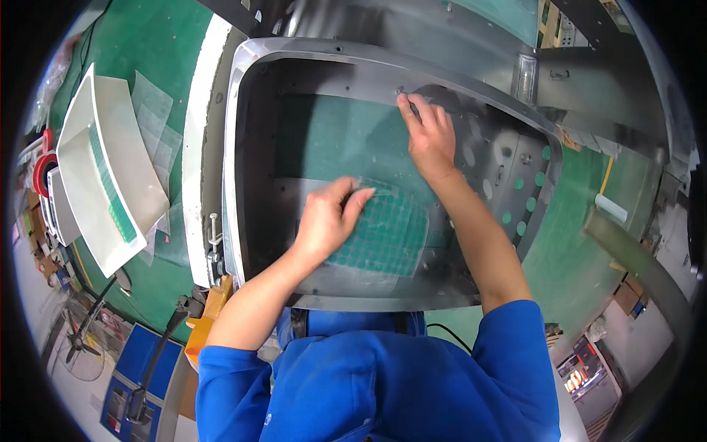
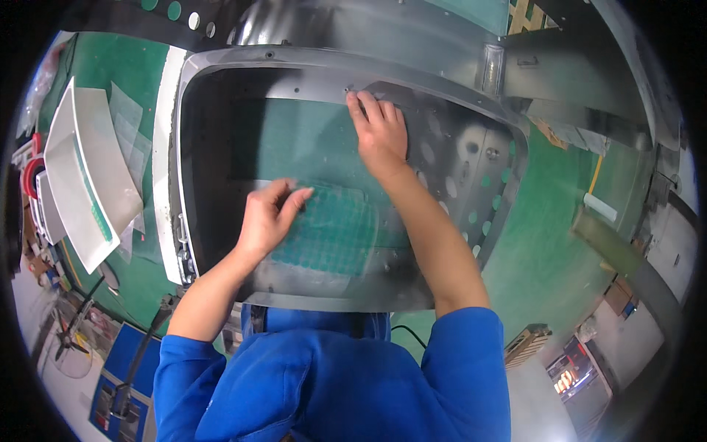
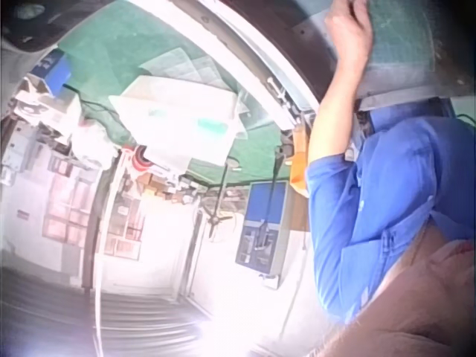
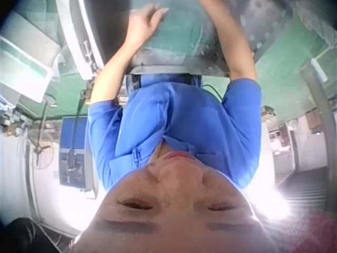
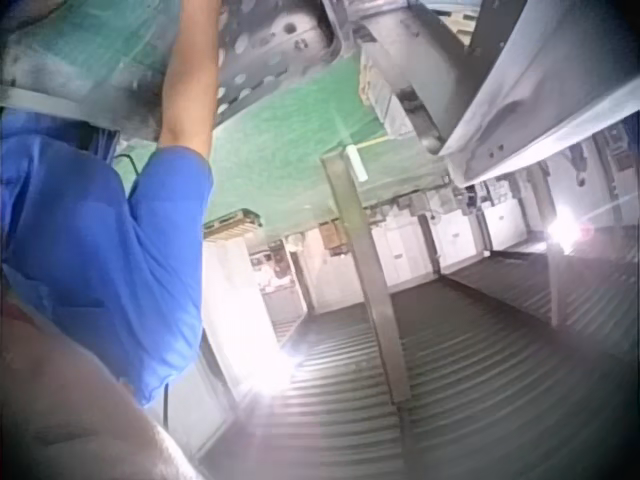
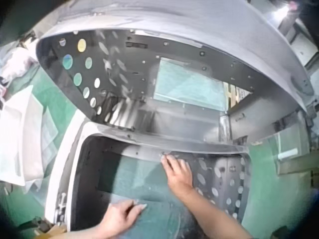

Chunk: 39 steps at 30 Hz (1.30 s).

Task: Applying green circular labels to the interior and exterior surfaces of metal housings.

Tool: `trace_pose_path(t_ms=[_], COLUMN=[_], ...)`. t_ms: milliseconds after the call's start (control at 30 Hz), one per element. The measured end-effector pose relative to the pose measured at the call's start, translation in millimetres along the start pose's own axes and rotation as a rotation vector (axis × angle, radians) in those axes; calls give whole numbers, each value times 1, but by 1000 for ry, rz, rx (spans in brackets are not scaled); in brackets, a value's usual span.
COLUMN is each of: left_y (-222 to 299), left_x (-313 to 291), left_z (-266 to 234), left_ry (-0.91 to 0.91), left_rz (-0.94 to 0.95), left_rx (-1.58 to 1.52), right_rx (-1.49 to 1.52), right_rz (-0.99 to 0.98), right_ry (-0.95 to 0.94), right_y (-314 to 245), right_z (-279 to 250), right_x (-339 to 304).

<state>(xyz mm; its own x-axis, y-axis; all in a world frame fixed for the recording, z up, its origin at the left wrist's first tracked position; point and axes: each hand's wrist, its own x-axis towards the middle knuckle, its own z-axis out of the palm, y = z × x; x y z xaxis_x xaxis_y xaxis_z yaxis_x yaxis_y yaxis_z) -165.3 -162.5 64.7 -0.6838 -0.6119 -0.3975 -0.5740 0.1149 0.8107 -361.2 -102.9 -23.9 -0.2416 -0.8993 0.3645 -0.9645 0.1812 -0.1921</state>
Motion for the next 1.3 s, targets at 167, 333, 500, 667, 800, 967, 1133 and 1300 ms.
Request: trace_pose_path(t_ms=[167, 333, 500, 667, 800, 967, 1133, 1300], left_y=[8, 23, 29, 21, 16, 16, 12, 5], left_x=[-1, -14, -33, -35, -34, -30, -23, -15], left_z=[-13, -8, 7, 20, 24, 29, 32, 22], left_ry=[8, 50, 31, 11, 6, 30, 94, 148], left_rz=[-30, 159, 243, 206, 229, 174, 76, -132], left_rx=[-179, -131, -220, -266, -265, -275, -262, -239], right_rx=[615, 997, 1117, 1130, 1079, 884, 962, 649], right_rz=[368, 524, 743, 846, 842, 690, 723, 1107], right_ry=[-136, -458, -330, -158, -65, 62, 5, -149], right_y=[-25, -63, -73, -82, -85, -87, -68, 24], right_z=[-64, -143, -158, -161, -155, -140, -125, -88], right_x=[0, -22, -41, -57, -64, -70, -69, -77])
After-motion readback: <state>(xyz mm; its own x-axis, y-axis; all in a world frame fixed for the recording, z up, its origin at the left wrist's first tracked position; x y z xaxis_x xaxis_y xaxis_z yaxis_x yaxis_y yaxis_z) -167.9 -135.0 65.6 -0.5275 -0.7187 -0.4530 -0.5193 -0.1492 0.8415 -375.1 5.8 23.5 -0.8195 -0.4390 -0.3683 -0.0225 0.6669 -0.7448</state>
